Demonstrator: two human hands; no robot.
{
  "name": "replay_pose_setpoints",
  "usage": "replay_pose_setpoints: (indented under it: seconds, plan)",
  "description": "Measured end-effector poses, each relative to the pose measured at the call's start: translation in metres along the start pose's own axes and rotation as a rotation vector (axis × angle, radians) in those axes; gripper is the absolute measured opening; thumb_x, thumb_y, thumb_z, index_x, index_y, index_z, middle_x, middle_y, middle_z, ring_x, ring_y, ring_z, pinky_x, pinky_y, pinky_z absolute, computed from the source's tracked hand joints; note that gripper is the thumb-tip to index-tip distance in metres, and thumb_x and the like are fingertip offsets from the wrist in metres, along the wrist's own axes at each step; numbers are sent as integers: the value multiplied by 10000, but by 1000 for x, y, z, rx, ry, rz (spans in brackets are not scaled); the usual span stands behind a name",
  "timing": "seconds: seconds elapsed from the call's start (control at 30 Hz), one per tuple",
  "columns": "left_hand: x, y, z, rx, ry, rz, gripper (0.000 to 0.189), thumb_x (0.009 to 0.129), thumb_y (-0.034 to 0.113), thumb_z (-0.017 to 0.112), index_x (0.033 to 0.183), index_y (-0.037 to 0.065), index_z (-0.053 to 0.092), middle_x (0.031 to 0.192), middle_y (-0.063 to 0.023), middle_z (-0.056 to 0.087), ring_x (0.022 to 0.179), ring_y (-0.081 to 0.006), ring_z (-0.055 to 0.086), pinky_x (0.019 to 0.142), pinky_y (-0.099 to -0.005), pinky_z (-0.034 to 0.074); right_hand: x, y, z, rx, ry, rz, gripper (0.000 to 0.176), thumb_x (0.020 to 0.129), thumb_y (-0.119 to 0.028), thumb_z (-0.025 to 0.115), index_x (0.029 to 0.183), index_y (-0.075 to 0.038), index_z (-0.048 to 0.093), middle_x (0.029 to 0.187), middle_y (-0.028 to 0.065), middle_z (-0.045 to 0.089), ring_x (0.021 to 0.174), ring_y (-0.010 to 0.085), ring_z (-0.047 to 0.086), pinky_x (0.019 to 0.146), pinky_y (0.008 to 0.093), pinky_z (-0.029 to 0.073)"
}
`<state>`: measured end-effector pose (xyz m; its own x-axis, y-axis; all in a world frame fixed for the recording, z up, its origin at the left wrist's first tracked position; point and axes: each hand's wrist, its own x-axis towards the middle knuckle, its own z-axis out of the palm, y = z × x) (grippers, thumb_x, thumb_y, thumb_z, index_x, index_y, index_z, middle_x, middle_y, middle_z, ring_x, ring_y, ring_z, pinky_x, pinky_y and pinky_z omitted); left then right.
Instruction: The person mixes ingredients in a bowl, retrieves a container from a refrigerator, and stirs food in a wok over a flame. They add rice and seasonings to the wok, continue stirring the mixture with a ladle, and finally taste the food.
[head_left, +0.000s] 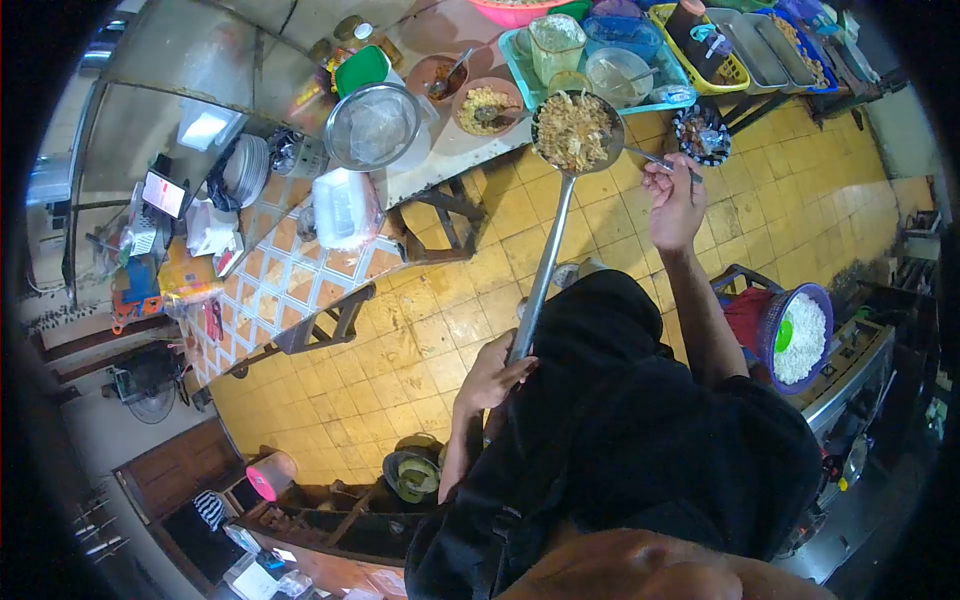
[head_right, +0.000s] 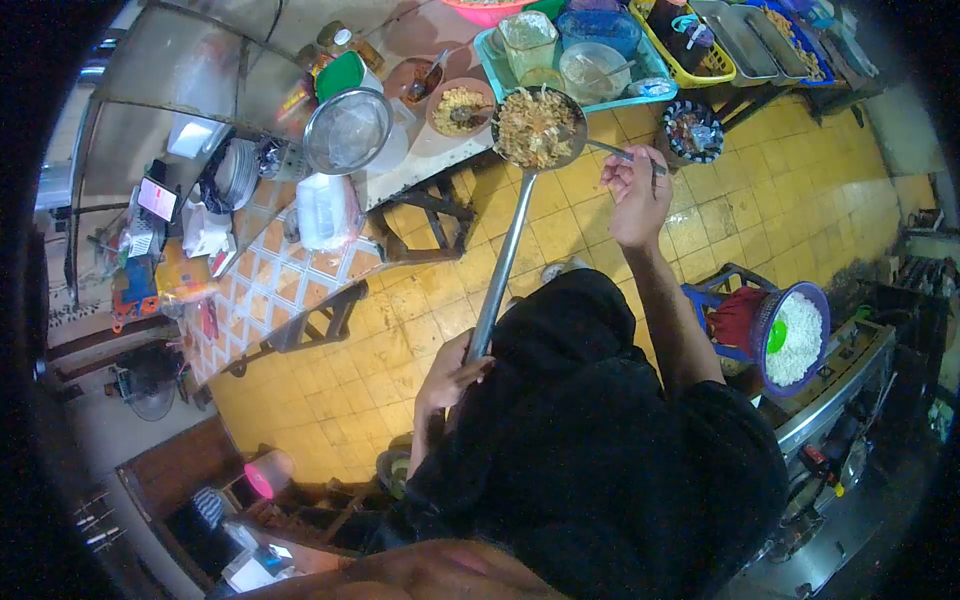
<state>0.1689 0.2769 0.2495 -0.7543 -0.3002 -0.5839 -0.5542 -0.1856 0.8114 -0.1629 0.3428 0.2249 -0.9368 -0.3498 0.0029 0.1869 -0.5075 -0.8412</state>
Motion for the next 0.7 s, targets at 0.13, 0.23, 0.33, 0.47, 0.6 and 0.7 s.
replay_pose_setpoints:
  seconds: [0.13,0.23,0.33,0.47,0.6,0.7]
  plan:
    - [-2,2,2,9,9,23,237,852,129,631,1047,32,536,717,-22,534,613,-115,522,581,-265,444,6,-17,4,-7,-78,-28,168,970,-168,433,980,-22,515,768,103,611,632,164,553,586,289,445]
    - [-3,-1,4,1,9,31,254,849,131,635,1059,30,534,714,-26,528,611,-116,519,573,-269,438,11,-32,15,-80,-53,-23,158,967,-149,437,970,-15,521,749,96,606,612,147,535,574,268,430]
    - [-3,-3,5,38,9,44,250,849,116,623,1065,28,535,713,-31,524,616,-118,513,576,-271,427,19,-28,10,-394,-188,-208,145,953,-125,468,953,1,540,761,98,625,599,130,557,558,244,445]
    - [-4,2,8,49,17,118,261,843,81,603,1091,32,535,728,-39,536,622,-119,509,587,-271,421,15,-25,9,-781,-209,-350,123,930,-103,512,936,10,561,777,95,647,605,109,599,546,226,467]
    - [-4,10,9,66,14,151,337,822,44,589,1152,39,524,758,-48,546,650,-144,511,619,-290,428,19,-24,-6,-841,-276,-452,109,905,-104,553,928,0,580,805,104,664,627,142,643,557,250,494]
    - [-3,10,10,104,15,187,381,809,33,586,1183,39,514,765,-56,545,667,-162,514,638,-301,430,25,-34,-12,-995,-457,-641,98,890,-106,572,928,-17,586,801,124,651,644,216,644,564,296,494]
